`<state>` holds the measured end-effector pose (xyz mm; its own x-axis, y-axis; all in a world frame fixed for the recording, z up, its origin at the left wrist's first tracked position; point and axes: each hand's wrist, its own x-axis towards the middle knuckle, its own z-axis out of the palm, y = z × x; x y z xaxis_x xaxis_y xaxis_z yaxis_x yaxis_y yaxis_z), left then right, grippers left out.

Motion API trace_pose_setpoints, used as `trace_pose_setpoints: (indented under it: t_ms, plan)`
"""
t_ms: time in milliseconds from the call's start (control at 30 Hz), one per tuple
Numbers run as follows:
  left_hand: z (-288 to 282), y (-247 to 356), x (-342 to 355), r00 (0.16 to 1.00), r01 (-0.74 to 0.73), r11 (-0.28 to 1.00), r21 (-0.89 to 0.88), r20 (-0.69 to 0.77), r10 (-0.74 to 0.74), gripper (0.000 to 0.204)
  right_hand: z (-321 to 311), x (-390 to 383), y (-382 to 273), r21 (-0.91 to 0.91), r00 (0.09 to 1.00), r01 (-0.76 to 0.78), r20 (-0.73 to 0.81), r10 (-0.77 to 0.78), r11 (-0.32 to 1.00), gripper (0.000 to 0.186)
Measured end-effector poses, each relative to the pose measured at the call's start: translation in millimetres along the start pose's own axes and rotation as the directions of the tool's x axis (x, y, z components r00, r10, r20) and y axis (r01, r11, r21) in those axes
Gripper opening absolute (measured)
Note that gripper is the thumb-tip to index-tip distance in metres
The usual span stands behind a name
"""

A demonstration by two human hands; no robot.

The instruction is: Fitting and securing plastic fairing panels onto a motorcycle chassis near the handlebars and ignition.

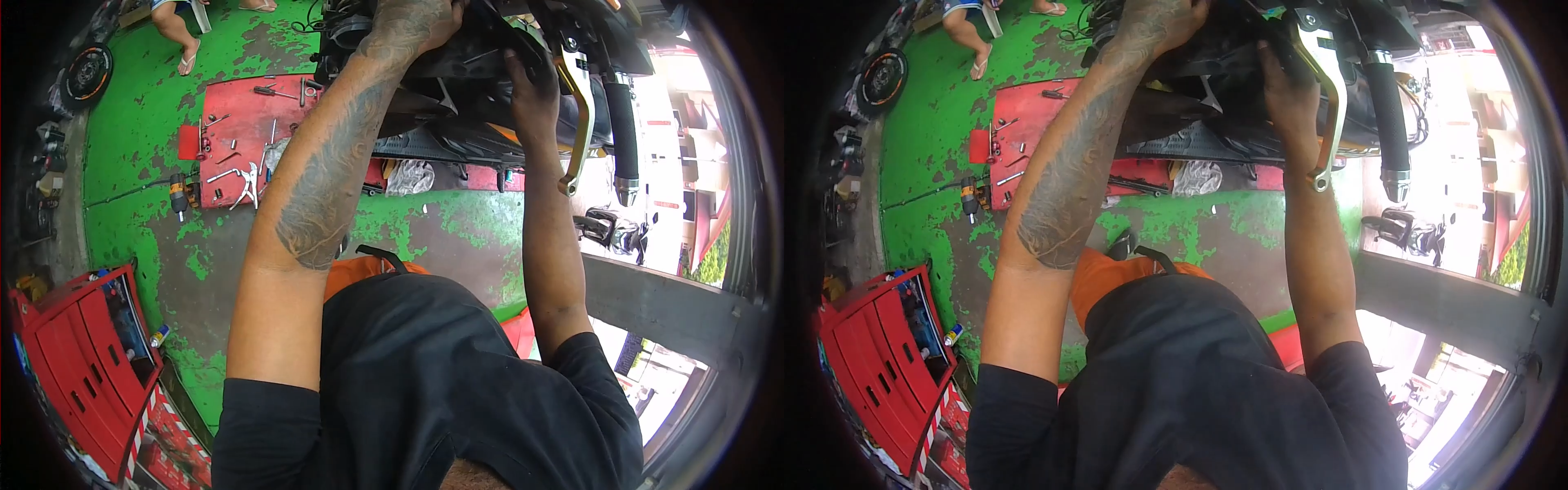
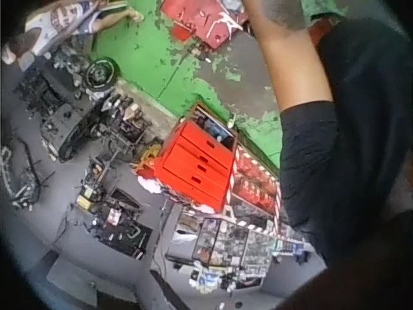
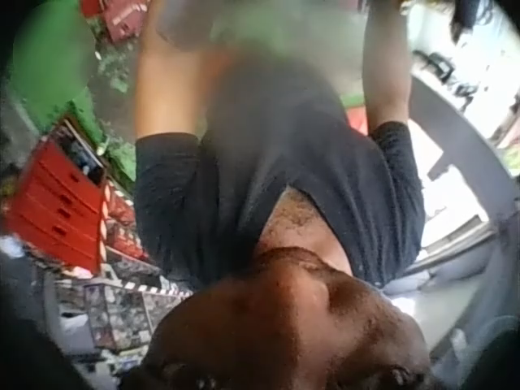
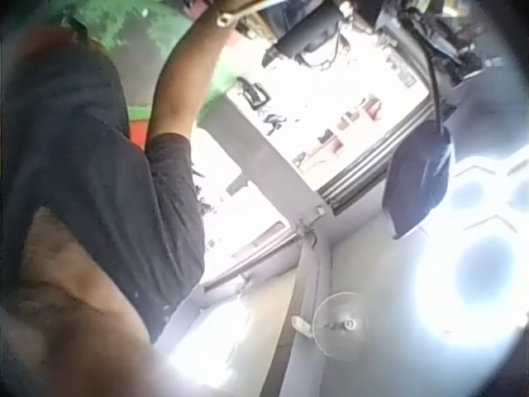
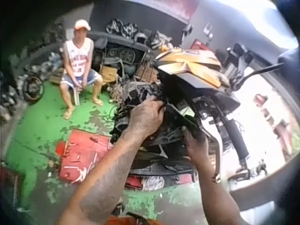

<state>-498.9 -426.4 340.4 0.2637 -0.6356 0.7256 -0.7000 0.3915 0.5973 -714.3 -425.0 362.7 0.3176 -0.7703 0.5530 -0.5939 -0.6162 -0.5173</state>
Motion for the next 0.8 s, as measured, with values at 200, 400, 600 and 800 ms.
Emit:
trace_pose_setpoints:
  t_ms: [200, 400, 600, 800]
  plan:
    - [4, 2, -1, 1.000, -0.003, 0.998, 0.055, 0.008, 0.003, 0.020, -1, 1, 2, 0.027, 0.991, -0.117, 0.065, 0.115, 0.993, 0.037]
    - [13, -2, -3, 1.000, -0.022, 0.997, 0.075, -0.018, 0.024, 0.021, 1, 3, 7, -0.026, 0.998, 0.021, 0.055, -0.019, 0.999, 0.031]
    - [9, 2, 2, 0.989, 0.143, 0.990, 0.003, 0.047, -0.143, 0.023, 5, 7, 13, -0.001, 0.987, 0.140, 0.074, -0.139, 0.990, 0.031]
    - [7, 2, 4, 0.984, 0.143, 0.989, 0.036, 0.098, -0.146, 0.025, 2, 2, 10, -0.048, 0.993, 0.057, 0.102, -0.052, 0.997, 0.033]
